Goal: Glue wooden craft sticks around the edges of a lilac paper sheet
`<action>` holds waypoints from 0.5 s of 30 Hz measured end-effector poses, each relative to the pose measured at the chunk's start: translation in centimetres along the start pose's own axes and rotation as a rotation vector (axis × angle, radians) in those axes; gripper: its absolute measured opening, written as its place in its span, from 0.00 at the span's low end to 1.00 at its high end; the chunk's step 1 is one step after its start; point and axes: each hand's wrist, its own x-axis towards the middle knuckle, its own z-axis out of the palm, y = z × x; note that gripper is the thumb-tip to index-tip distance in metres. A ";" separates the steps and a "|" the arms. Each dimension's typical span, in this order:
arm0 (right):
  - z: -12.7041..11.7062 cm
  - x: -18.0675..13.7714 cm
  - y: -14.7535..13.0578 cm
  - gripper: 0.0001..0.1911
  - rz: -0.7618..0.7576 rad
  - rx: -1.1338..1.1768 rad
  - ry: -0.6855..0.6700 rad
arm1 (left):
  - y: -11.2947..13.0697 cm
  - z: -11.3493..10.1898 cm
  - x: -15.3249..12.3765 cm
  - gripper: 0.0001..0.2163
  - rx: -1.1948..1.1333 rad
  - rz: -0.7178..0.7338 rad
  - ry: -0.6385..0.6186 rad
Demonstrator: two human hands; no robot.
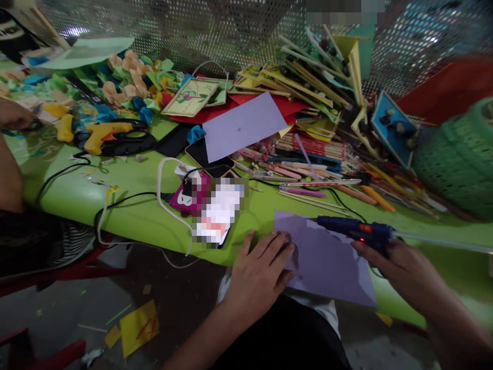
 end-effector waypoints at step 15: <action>0.1 0.1 -0.9 0.32 -0.030 0.002 -0.002 | 0.0 -0.1 0.1 0.18 0.003 0.004 0.010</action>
